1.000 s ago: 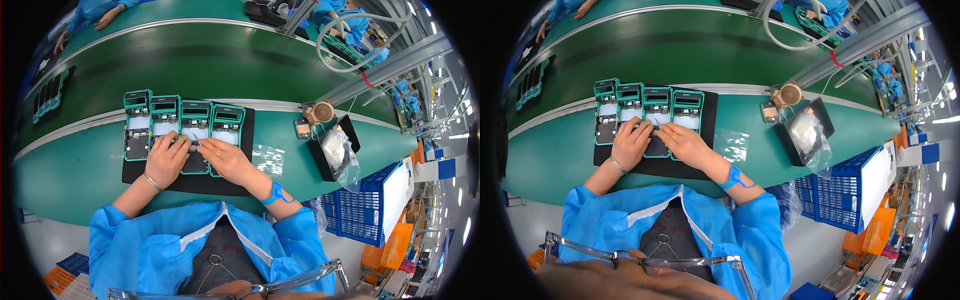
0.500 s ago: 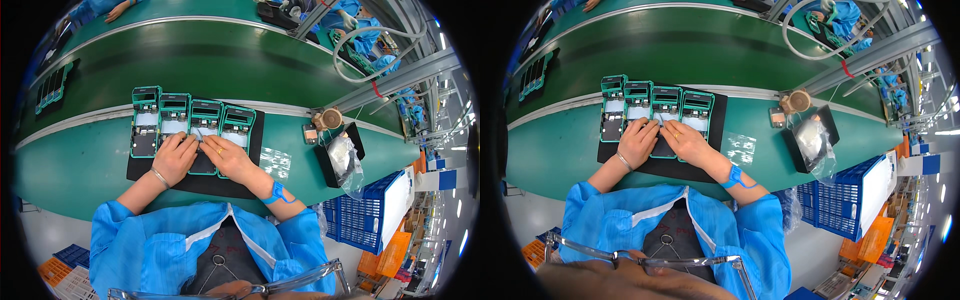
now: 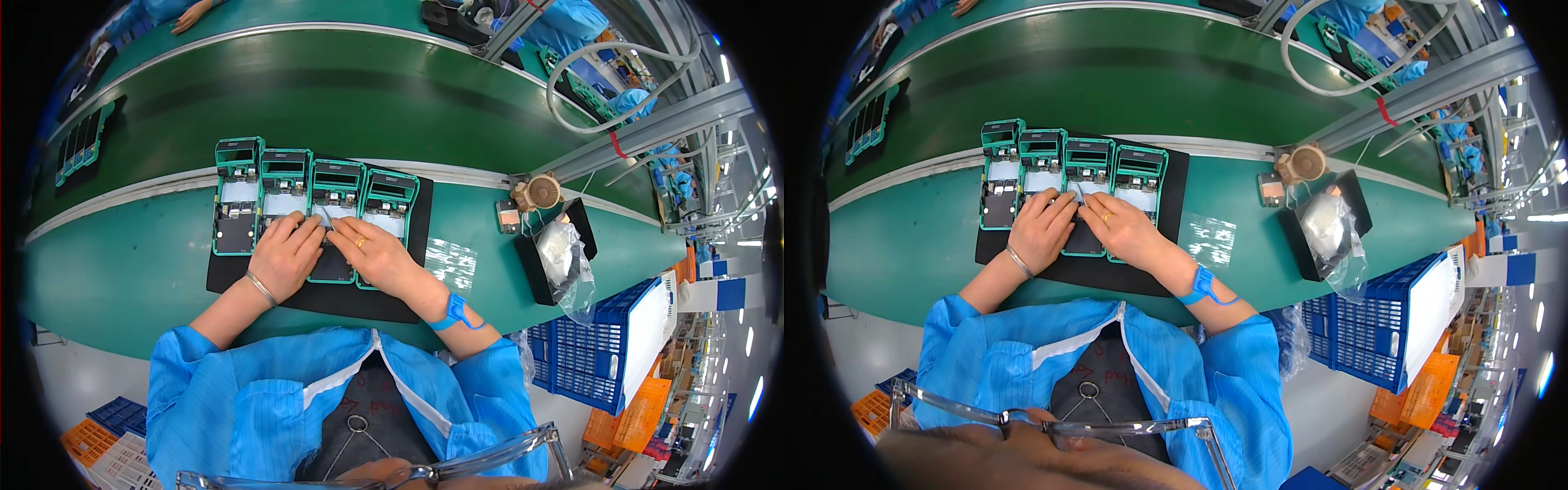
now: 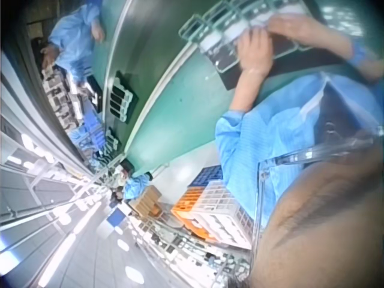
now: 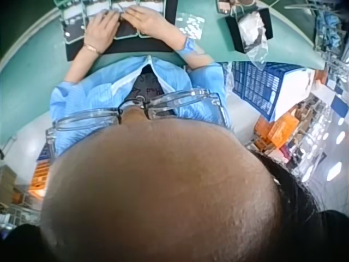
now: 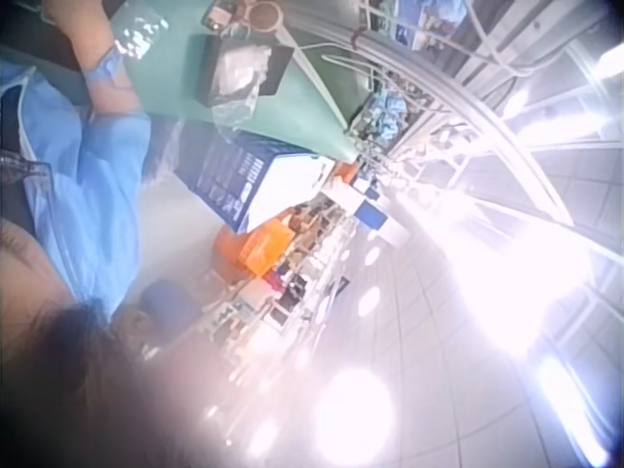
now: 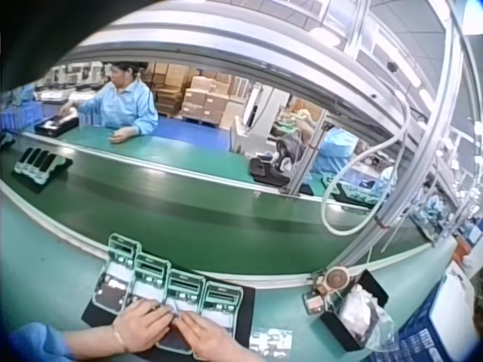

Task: The worker is using tweezers to assemble small components into plastic housings on a factory assembly line.

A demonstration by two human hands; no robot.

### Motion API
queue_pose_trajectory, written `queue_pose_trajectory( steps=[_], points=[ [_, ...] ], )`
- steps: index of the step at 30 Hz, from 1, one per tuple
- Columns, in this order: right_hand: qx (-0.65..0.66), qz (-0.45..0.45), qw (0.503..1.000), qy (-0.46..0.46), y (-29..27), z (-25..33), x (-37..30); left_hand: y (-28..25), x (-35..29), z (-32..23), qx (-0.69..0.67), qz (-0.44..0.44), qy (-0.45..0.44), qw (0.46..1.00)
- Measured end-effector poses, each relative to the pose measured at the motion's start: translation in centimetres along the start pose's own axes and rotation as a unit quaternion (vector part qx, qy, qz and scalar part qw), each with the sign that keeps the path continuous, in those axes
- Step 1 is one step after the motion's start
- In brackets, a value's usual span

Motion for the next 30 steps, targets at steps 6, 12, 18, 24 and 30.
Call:
queue_pose_trajectory(
  steps=[6, 12, 18, 24, 30],
  points=[
    [-0.003, -0.004, 1.0, 0.002, -0.1, 0.1, 0.1, 0.3, 0.6, 0.2, 0.039, 0.039, -0.031, 0.998],
    [-0.011, 0.0, 1.0, -0.001, 0.2, 0.1, 0.1, 0.7, 0.2, 0.2, 0.056, 0.041, -0.027, 0.997],
    [-0.015, 0.009, 1.0, 0.003, 0.3, 0.2, 0.2, 0.6, 0.4, 0.1, 0.068, 0.04, -0.036, 0.996],
    [-0.027, 0.017, 0.999, -0.001, -0.5, 0.4, -0.3, 1.0, 0.9, -0.2, 0.087, 0.06, -0.039, 0.994],
    [-0.062, -0.055, 0.988, 0.129, -9.8, -1.7, -6.1, 0.8, 0.6, -0.1, 0.126, 0.045, -0.044, 0.99]
  ],
)
Point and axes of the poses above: each hand's wrist, its own x-axis towards the middle knuckle, its own y-axis out of the palm, z = x × y, the point moved 9 cm from there along x, towards the middle knuckle, and after that the axes turned 5 degrees about -y, right-handed, at the moved point
